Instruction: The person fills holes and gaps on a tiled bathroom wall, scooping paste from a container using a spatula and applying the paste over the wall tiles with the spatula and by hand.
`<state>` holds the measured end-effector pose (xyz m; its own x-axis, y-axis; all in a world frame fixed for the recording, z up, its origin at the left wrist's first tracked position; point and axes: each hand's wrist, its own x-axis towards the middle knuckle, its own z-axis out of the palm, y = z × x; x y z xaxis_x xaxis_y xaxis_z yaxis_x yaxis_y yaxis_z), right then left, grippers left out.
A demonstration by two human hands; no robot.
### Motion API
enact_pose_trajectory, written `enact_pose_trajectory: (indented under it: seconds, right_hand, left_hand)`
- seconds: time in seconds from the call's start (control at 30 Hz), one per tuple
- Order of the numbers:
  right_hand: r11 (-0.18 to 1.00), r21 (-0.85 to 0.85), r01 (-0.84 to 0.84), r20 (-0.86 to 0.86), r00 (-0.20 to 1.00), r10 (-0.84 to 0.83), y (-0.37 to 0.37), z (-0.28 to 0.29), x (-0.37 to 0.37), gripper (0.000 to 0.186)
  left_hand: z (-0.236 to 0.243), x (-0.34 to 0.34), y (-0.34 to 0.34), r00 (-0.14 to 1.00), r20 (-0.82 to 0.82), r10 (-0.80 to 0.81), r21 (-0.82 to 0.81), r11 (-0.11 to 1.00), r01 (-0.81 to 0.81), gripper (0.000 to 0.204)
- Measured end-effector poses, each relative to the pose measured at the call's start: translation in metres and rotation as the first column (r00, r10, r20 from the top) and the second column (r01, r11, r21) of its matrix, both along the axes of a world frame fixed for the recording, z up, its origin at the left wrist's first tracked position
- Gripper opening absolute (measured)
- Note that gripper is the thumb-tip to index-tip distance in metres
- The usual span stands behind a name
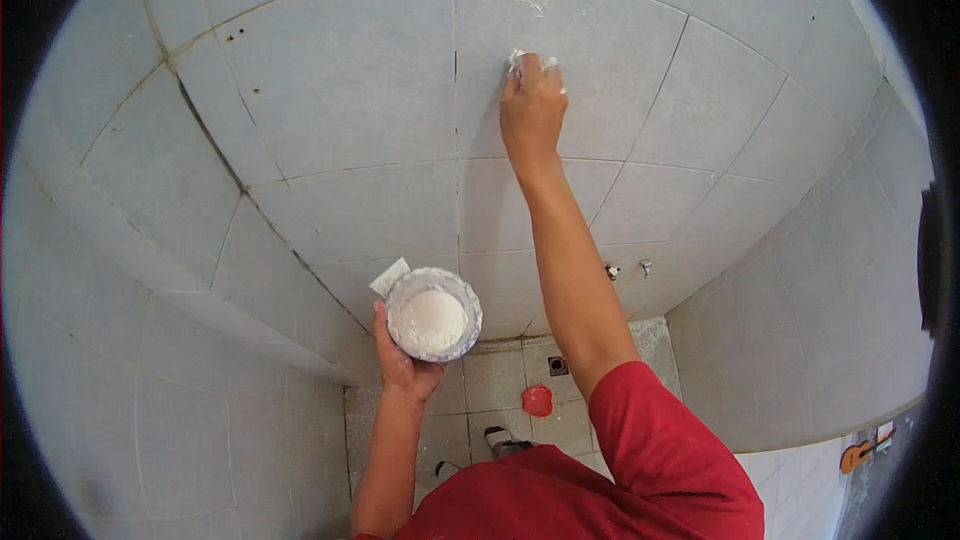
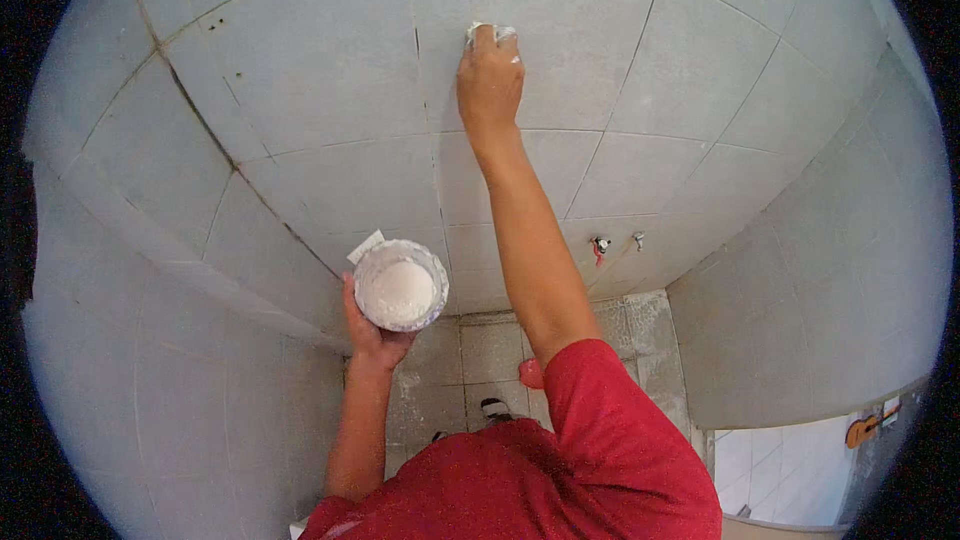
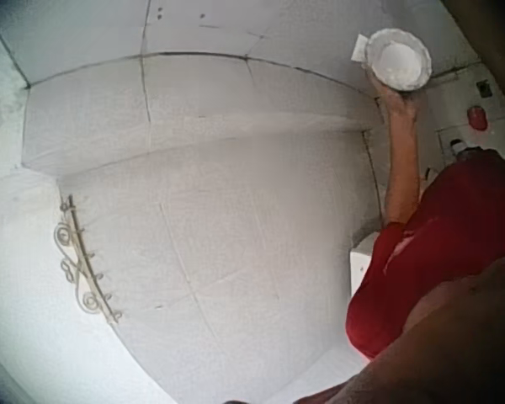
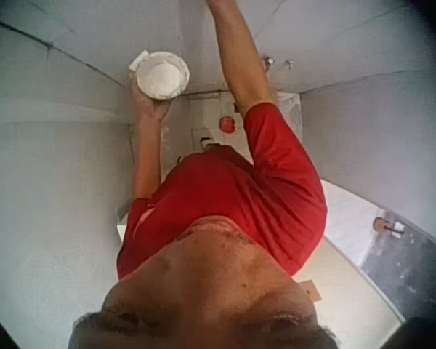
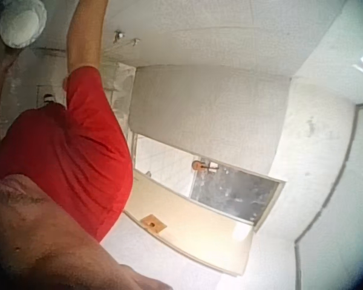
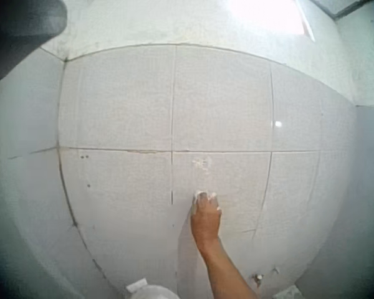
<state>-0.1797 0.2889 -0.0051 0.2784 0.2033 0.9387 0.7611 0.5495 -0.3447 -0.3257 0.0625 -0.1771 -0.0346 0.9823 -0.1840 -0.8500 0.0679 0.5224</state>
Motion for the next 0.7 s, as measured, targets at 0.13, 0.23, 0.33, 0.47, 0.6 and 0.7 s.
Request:
enact_pose_trajectory:
  seconds: [0.13,0.23,0.33,0.47,0.6,0.7]
  right_hand:
    - [0.996,-0.071,-0.058,-0.021,0.998,0.056,-0.027,-0.024,-0.012,0.008]
    - [0.99,-0.088,-0.108,-0.089,0.991,0.101,-0.03,-0.033,-0.017,0.009]
    - [0.955,-0.127,-0.269,-0.24,0.942,0.234,-0.025,-0.033,-0.013,0.011]
    - [0.821,-0.198,-0.536,-0.48,0.783,0.395,-0.026,-0.025,-0.012,0.012]
    - [0.793,-0.081,-0.604,-0.491,0.716,0.495,-0.019,-0.027,-0.018,0.008]
    - [0.956,0.014,-0.293,-0.224,0.931,0.289,-0.008,-0.036,-0.027,0.01]
  left_hand:
    - [-0.003,-0.001,-0.003,1.0,0.002,0.012,0.028,1.0,-0.012,0.073]
    - [-0.016,-0.007,0.002,1.0,0.025,0.0,0.062,0.998,-0.001,0.074]
    - [-0.021,-0.008,0.005,0.999,0.044,0.012,0.042,0.999,-0.014,0.075]
    - [-0.019,-0.012,0.003,0.998,0.055,0.009,-0.001,1.0,-0.009,0.074]
    - [-0.021,-0.011,0.006,1.0,0.016,-0.026,0.024,0.999,0.026,0.074]
    - [-0.015,-0.011,0.009,0.999,-0.032,0.015,-0.012,1.0,-0.015,0.077]
